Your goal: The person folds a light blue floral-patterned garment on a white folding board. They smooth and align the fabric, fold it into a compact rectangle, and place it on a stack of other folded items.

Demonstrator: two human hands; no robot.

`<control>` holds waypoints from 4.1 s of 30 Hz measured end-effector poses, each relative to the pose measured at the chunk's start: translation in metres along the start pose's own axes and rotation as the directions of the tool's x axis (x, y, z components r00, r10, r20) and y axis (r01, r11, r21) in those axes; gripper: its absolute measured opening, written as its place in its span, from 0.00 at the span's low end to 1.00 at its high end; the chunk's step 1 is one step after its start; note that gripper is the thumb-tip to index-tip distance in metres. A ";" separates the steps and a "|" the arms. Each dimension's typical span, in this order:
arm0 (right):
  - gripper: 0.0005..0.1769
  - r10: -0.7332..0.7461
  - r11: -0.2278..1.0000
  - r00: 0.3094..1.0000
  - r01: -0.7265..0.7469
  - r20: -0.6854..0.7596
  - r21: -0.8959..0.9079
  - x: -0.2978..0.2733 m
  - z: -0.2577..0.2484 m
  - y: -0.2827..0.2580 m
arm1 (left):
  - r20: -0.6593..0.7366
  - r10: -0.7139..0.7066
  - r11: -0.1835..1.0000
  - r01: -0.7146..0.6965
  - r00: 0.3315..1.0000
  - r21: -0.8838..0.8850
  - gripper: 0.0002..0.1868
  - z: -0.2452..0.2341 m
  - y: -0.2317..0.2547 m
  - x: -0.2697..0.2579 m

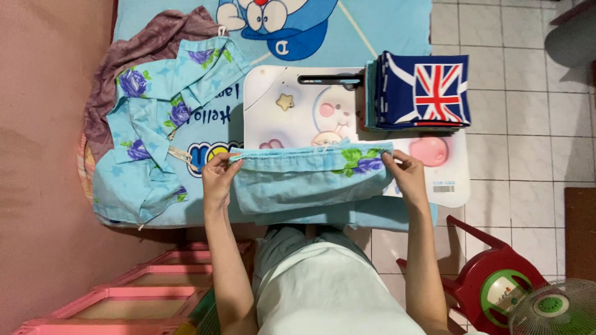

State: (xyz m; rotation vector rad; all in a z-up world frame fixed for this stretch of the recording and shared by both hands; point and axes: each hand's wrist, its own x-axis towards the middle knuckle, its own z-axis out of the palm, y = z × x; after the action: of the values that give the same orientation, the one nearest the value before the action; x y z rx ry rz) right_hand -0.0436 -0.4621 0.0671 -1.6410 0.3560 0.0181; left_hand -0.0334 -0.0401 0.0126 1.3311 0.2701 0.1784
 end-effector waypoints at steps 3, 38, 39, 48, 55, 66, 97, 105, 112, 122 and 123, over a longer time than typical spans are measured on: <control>0.04 -0.012 1.000 1.000 0.012 0.001 0.017 -0.010 -0.016 0.007 | 0.000 0.037 0.999 -0.037 0.999 -0.007 0.12 0.007 0.007 -0.017; 0.07 -0.144 0.989 0.970 0.148 0.198 -0.004 -0.107 -0.160 0.002 | -0.087 0.142 0.985 -0.149 0.986 -0.087 0.11 0.073 0.009 -0.192; 0.07 -0.158 0.987 0.966 0.162 0.205 -0.002 -0.105 -0.163 0.004 | -0.082 0.150 0.984 -0.156 0.985 -0.080 0.11 0.074 0.010 -0.193; 0.07 -0.159 0.986 0.973 0.166 0.166 -0.029 -0.108 -0.154 -0.009 | -0.060 0.164 0.986 -0.166 0.985 -0.023 0.11 0.082 0.012 -0.197; 0.05 -0.179 0.981 0.979 0.185 0.095 -0.056 -0.092 -0.137 -0.013 | -0.074 0.162 0.987 -0.160 0.984 0.027 0.11 0.086 0.016 -0.177; 0.06 -0.436 0.881 0.899 0.433 0.026 -0.189 -0.009 -0.089 -0.023 | -0.084 0.253 0.963 -0.243 0.964 0.113 0.12 0.089 0.007 -0.069; 0.10 -0.536 0.757 0.821 0.570 0.194 -0.320 0.098 0.097 -0.009 | -0.229 0.396 0.802 -0.213 0.889 0.559 0.05 -0.017 -0.027 0.006; 0.09 -0.548 0.691 0.808 0.583 0.215 -0.429 0.144 0.136 0.005 | -0.262 0.363 0.794 -0.149 0.894 0.589 0.04 -0.038 -0.062 0.063; 0.08 -0.460 0.718 0.869 0.484 0.181 -0.499 0.175 0.141 0.044 | -0.257 0.331 0.636 -0.013 0.908 0.771 0.18 -0.002 -0.050 0.090; 0.20 -0.123 0.770 0.987 0.161 0.105 -0.617 0.104 0.122 0.028 | 0.607 0.182 0.207 -0.633 0.774 0.746 0.20 0.116 -0.071 0.088; 0.21 -0.109 0.790 0.988 0.151 0.107 -0.594 0.089 0.120 0.024 | 0.609 0.154 0.217 -0.628 0.778 0.747 0.21 0.118 -0.077 0.089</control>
State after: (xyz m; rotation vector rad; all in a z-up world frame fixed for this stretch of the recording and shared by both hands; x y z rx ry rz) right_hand 0.0592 -0.3662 0.0115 -2.2944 0.1869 0.0914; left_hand 0.0846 -0.1422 -0.0452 2.6110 -0.4944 0.1767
